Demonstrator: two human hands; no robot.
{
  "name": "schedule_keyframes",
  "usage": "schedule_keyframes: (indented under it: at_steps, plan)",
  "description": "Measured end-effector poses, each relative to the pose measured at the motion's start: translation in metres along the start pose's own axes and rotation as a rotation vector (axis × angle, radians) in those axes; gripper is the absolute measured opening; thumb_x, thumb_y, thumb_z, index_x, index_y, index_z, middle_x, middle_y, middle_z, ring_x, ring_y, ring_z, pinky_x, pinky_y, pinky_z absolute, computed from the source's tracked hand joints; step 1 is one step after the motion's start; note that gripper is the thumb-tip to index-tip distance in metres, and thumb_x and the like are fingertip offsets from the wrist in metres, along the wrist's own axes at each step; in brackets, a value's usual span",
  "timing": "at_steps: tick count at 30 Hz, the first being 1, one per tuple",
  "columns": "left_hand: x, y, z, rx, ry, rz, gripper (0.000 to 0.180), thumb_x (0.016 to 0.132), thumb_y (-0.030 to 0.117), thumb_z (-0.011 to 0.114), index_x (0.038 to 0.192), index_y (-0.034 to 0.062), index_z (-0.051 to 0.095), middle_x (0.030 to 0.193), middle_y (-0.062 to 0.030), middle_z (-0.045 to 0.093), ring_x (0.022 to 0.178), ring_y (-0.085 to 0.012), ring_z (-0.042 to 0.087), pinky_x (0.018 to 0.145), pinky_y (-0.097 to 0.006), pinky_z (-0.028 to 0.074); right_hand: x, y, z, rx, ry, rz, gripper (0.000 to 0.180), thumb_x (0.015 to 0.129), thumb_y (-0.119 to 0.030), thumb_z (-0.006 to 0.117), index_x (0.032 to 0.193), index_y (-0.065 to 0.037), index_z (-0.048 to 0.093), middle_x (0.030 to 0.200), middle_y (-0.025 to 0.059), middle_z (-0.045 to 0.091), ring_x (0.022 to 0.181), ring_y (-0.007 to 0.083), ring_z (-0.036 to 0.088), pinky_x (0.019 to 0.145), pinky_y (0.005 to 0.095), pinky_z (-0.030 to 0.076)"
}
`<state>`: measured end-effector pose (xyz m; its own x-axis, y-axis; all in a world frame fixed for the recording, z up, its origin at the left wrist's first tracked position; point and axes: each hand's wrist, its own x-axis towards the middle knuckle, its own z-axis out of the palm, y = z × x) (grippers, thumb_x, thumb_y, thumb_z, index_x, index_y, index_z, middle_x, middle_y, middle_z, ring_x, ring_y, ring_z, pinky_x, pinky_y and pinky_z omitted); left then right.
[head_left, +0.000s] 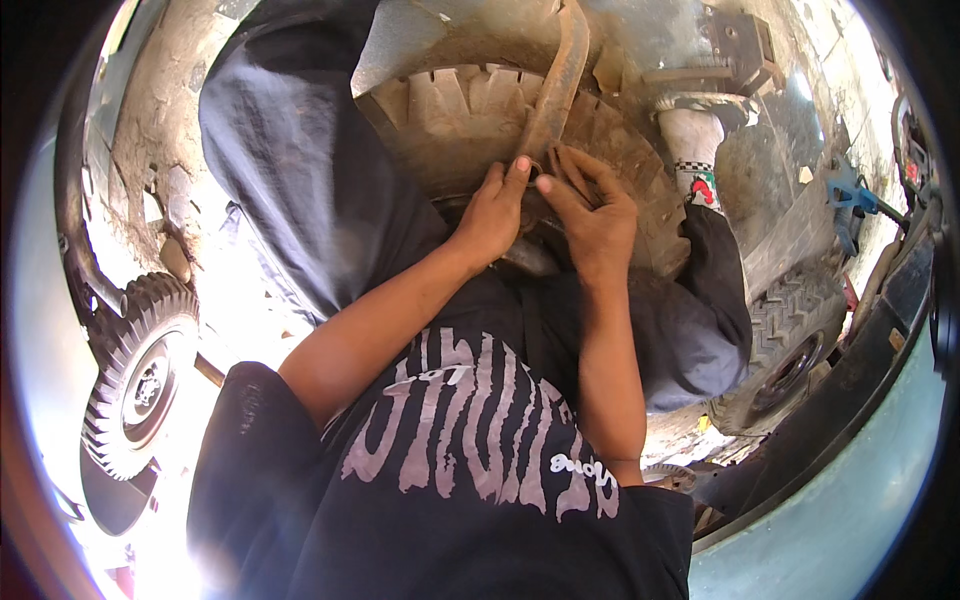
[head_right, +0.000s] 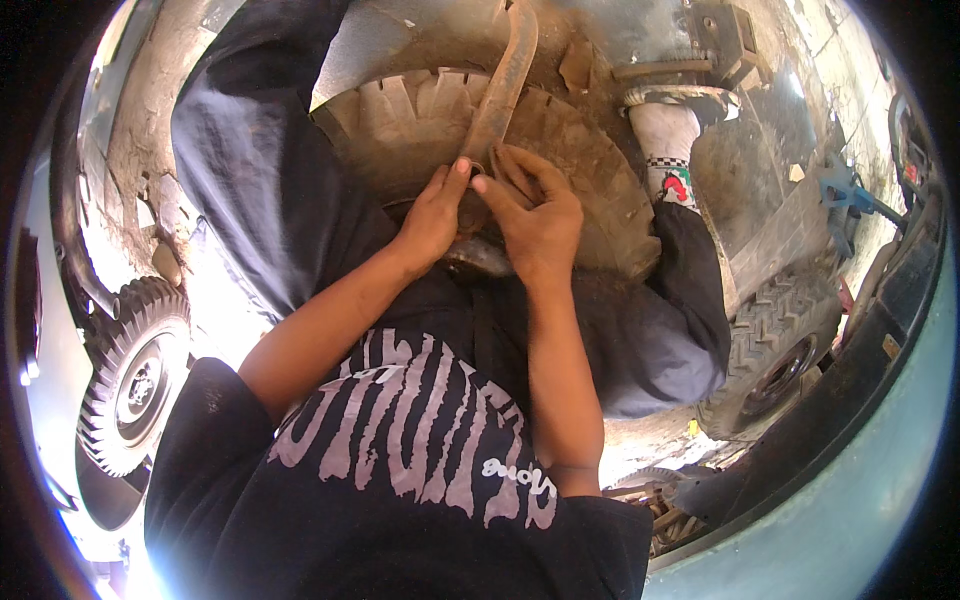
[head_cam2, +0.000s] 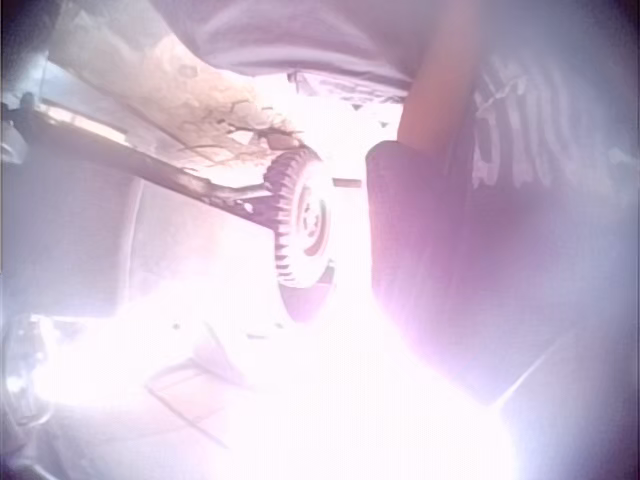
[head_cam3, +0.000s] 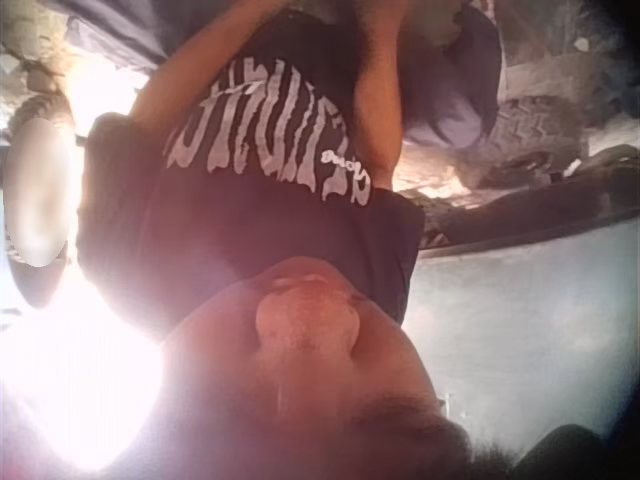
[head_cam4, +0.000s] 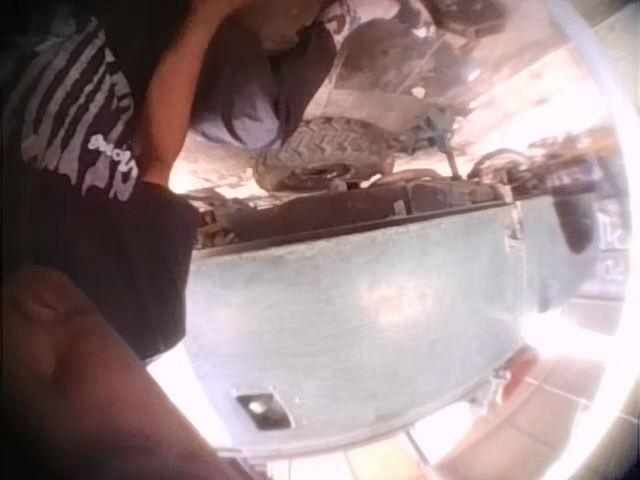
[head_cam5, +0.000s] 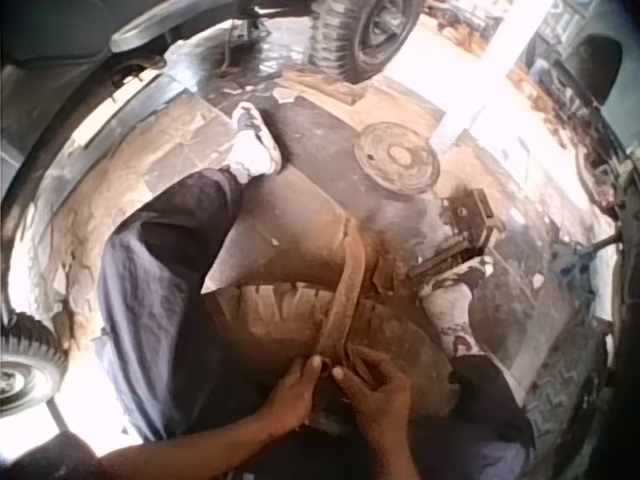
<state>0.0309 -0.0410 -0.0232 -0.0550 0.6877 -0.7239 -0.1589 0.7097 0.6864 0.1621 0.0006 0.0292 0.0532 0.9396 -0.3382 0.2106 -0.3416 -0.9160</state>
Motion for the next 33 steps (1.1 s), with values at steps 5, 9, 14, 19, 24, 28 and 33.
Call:
schedule_keyframes:
  at_steps: [5, 9, 14, 19, 24, 28, 33]
  plan:
    - [-0.009, 0.011, 0.001, -0.022, 0.0, 0.011, 0.084, 0.112, 0.067, 0.037, 0.14, -0.011, 0.052, 0.131, -0.036, 0.064, 0.128, -0.0431, 0.062, 0.108, -0.044, 0.047, -0.01, -0.011, 0.008, -0.537, 0.021, -0.283, 0.029, 0.09, -0.01, 0.083, 0.119, -0.008, 0.082, 0.103, 0.0166, 0.077, 0.092, 0.0287, 0.076, 0.083, 0.0387, 0.058]
    - [-0.006, 0.008, 0.002, -0.011, 0.014, 0.016, 0.081, 0.112, 0.066, 0.037, 0.135, -0.0099, 0.054, 0.125, -0.0348, 0.065, 0.121, -0.0412, 0.065, 0.104, -0.044, 0.048, -0.009, -0.006, 0.006, -0.669, 0.059, -0.424, 0.027, 0.092, -0.009, 0.08, 0.119, -0.009, 0.083, 0.093, 0.0145, 0.074, 0.079, 0.0297, 0.072, 0.071, 0.0401, 0.056]
    - [-0.004, 0.006, 0.002, 0.026, 0.009, 0.002, 0.079, 0.113, 0.065, 0.037, 0.133, -0.009, 0.055, 0.123, -0.0351, 0.066, 0.12, -0.0415, 0.065, 0.102, -0.045, 0.049, -0.014, -0.003, 0.007, -0.664, 0.069, -0.42, 0.029, 0.092, -0.01, 0.08, 0.12, -0.011, 0.083, 0.08, 0.0103, 0.065, 0.067, 0.026, 0.063, 0.066, 0.0397, 0.052]
    - [-0.009, 0.01, 0.005, 0.038, 0.056, 0.044, 0.078, 0.113, 0.064, 0.036, 0.136, -0.0089, 0.054, 0.128, -0.0356, 0.065, 0.124, -0.0441, 0.063, 0.105, -0.046, 0.047, -0.019, 0.001, 0.003, -0.7, 0.032, -0.473, 0.027, 0.091, -0.013, 0.08, 0.118, -0.009, 0.082, 0.075, 0.0091, 0.056, 0.067, 0.0286, 0.057, 0.067, 0.043, 0.049]
    - [-0.009, 0.008, 0.003, 0.095, 0.074, 0.063, 0.079, 0.113, 0.065, 0.034, 0.14, -0.0063, 0.053, 0.135, -0.035, 0.063, 0.131, -0.0455, 0.06, 0.11, -0.047, 0.045, 0.004, 0.005, 0.014, -0.67, 0.02, -0.598, 0.027, 0.09, -0.011, 0.08, 0.118, -0.009, 0.081, 0.076, 0.0094, 0.054, 0.07, 0.0286, 0.057, 0.067, 0.0427, 0.048]
    - [-0.014, 0.011, 0.005, 0.1, 0.081, 0.024, 0.078, 0.113, 0.066, 0.03, 0.143, -0.0025, 0.053, 0.141, -0.033, 0.061, 0.136, -0.045, 0.057, 0.113, -0.048, 0.043, -0.011, 0.013, -0.001, -0.647, -0.012, -0.551, 0.028, 0.09, -0.008, 0.079, 0.119, -0.009, 0.081, 0.077, 0.0107, 0.053, 0.07, 0.029, 0.056, 0.067, 0.0427, 0.048]
    - [-0.013, 0.005, 0.007, 0.103, 0.09, 0.054, 0.078, 0.113, 0.067, 0.028, 0.144, 0.0001, 0.055, 0.143, -0.0294, 0.061, 0.136, -0.0419, 0.057, 0.113, -0.046, 0.042, 0.004, 0.015, 0.013, -0.641, 0.03, -0.642, 0.032, 0.088, -0.005, 0.08, 0.12, -0.009, 0.08, 0.079, 0.0101, 0.051, 0.072, 0.0306, 0.055, 0.069, 0.0429, 0.048]
